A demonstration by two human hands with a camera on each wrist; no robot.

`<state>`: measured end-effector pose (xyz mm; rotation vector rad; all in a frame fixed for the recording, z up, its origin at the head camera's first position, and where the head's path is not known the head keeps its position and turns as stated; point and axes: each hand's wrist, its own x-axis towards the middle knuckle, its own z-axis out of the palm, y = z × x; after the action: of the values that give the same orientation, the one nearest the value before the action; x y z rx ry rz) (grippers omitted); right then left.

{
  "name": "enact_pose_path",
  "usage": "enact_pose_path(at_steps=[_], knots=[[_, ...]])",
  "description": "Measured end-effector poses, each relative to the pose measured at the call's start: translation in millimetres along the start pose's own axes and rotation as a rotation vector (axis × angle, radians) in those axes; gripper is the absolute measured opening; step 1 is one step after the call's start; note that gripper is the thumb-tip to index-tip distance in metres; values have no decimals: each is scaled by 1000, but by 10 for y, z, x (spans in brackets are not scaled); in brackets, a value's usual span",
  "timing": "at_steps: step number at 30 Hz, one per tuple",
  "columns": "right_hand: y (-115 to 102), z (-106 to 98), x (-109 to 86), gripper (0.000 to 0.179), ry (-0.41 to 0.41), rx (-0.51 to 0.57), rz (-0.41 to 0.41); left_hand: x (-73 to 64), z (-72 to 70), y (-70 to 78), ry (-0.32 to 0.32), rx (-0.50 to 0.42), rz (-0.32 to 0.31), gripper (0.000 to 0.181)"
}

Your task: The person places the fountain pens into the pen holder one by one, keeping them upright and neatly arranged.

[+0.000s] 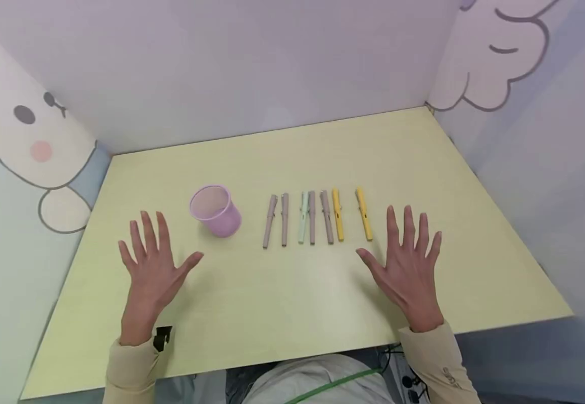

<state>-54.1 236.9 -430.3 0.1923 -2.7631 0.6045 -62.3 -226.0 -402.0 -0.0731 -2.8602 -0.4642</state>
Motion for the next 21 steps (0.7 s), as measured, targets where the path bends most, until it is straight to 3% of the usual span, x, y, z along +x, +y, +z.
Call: enact_pose_path(at_steps=[3, 6, 12, 17, 21], knots=[[7, -16, -9, 98, 9, 26, -15, -24, -58, -30, 51, -22, 8, 119], [36, -54, -52, 92, -1, 70, -4, -13, -57, -45, 56, -74, 21, 118], [68, -76, 178, 83, -145, 267, 57, 159, -23, -210, 29, -249, 13, 117], [146, -59, 448, 79, -287, 411, 123, 347, 28, -318, -38, -451, -36, 118], [214, -28, 626, 77, -369, 434, 170, 408, 60, -343, -108, -559, -90, 119]])
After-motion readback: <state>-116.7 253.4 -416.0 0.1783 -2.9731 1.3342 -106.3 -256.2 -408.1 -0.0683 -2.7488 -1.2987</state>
